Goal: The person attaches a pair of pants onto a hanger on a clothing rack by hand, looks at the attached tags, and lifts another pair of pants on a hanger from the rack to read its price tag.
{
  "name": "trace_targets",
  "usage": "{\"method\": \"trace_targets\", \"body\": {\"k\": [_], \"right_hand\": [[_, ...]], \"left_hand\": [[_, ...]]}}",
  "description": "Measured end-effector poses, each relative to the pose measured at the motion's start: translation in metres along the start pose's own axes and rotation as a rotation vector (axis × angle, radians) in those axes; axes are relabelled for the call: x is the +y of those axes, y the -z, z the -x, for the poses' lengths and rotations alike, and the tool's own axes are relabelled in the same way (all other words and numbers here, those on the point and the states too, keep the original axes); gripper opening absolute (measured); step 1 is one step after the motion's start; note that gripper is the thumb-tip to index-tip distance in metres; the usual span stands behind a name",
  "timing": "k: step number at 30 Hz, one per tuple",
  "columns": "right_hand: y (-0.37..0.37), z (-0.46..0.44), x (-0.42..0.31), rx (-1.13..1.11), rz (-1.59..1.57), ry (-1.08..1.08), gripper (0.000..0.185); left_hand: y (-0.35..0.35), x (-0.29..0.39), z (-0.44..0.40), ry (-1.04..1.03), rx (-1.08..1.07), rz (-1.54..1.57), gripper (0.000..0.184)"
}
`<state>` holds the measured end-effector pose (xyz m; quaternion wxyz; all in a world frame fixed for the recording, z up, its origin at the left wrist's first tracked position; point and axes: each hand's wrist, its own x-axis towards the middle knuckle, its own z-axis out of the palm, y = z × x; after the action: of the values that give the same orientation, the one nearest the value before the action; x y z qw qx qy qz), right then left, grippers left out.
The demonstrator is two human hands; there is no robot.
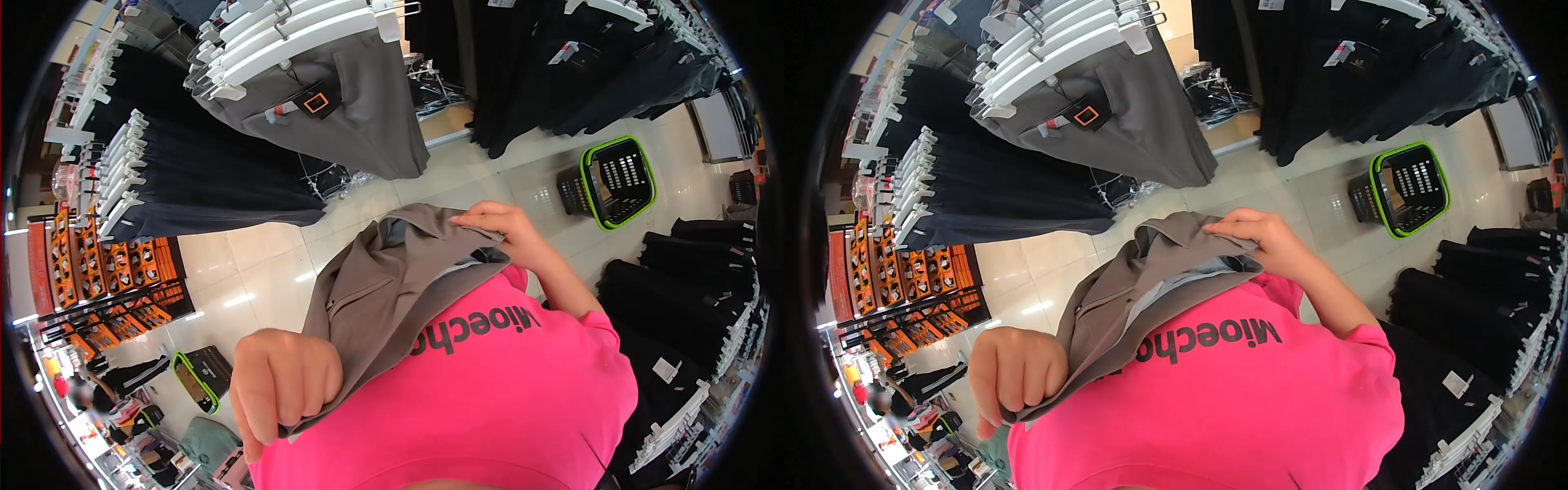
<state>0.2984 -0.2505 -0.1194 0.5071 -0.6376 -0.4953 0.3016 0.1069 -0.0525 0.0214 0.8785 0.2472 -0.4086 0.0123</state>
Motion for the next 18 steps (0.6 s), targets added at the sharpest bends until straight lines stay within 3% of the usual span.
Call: {"method": "trace_targets", "body": {"k": [4, 7, 9, 13, 15, 16, 18], "right_hand": [[-0.012, 0.004, 0.005, 0.083, 0.081, -0.003, 0.044], [-0.016, 0.010, 0.002, 0.257, -0.059, -0.052, 0.040], [-0.015, 0.013, 0.010, 0.347, 0.163, 0.136, 0.028], [-0.013, 0.017, 0.018, 0.376, 0.219, 0.246, 0.023], [-0.014, 0.026, 0.015, 0.265, 0.072, 0.051, 0.019], [-0.016, 0.028, 0.017, 0.266, 0.070, 0.046, 0.019], [-0.019, 0.033, 0.022, 0.240, 0.017, 0.138, 0.022]], "left_hand": [[0.002, 0.000, -0.001, 0.001, -0.002, 0.009, 0.017], [0.004, 0.000, -0.001, -0.005, -0.008, 0.017, 0.018], [0.006, 0.003, -0.001, -0.013, -0.008, 0.021, 0.018], [0.010, 0.040, 0.017, -0.308, 0.007, -0.704, 0.023], [0.008, 0.058, 0.042, -0.514, 0.085, -1.153, 0.025], [0.001, 0.058, 0.051, -0.511, 0.088, -1.149, 0.025], [-0.012, 0.057, 0.066, -0.669, 0.675, -1.919, 0.030]]}}
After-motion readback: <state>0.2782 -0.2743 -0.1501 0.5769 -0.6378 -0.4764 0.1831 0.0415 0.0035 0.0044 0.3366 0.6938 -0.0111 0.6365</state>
